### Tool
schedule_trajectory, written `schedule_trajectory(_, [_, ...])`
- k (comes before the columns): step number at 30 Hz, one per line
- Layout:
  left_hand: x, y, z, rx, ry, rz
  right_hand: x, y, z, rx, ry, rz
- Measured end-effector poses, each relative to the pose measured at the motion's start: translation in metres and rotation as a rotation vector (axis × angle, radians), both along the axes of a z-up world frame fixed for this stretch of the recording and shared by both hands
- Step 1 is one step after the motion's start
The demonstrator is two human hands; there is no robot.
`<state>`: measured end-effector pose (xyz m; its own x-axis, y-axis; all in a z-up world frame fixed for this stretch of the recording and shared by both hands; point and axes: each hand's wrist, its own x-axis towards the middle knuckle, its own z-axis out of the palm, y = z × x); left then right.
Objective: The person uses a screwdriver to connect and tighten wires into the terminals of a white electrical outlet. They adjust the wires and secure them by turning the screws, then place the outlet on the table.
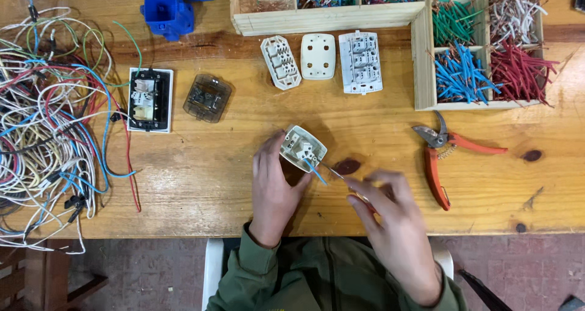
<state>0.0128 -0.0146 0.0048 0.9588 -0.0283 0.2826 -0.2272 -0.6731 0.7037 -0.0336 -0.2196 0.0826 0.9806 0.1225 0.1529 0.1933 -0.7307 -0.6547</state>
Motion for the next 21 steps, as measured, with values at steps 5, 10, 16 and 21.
schedule_trajectory(5, [-0.001,0.003,-0.006,-0.058,0.029,-0.023,-0.01,0.029,0.003,0.296,-0.195,-0.249])
schedule_trajectory(10, [-0.003,0.005,-0.005,-0.076,0.048,-0.056,0.0,0.042,-0.001,0.571,-0.204,-0.233])
schedule_trajectory(16, [-0.004,0.005,-0.008,-0.053,0.061,-0.042,0.006,0.056,-0.024,0.555,-0.342,-0.105])
schedule_trajectory(21, [-0.003,0.006,-0.008,-0.071,-0.017,-0.059,0.008,0.064,-0.03,0.46,-0.41,-0.107])
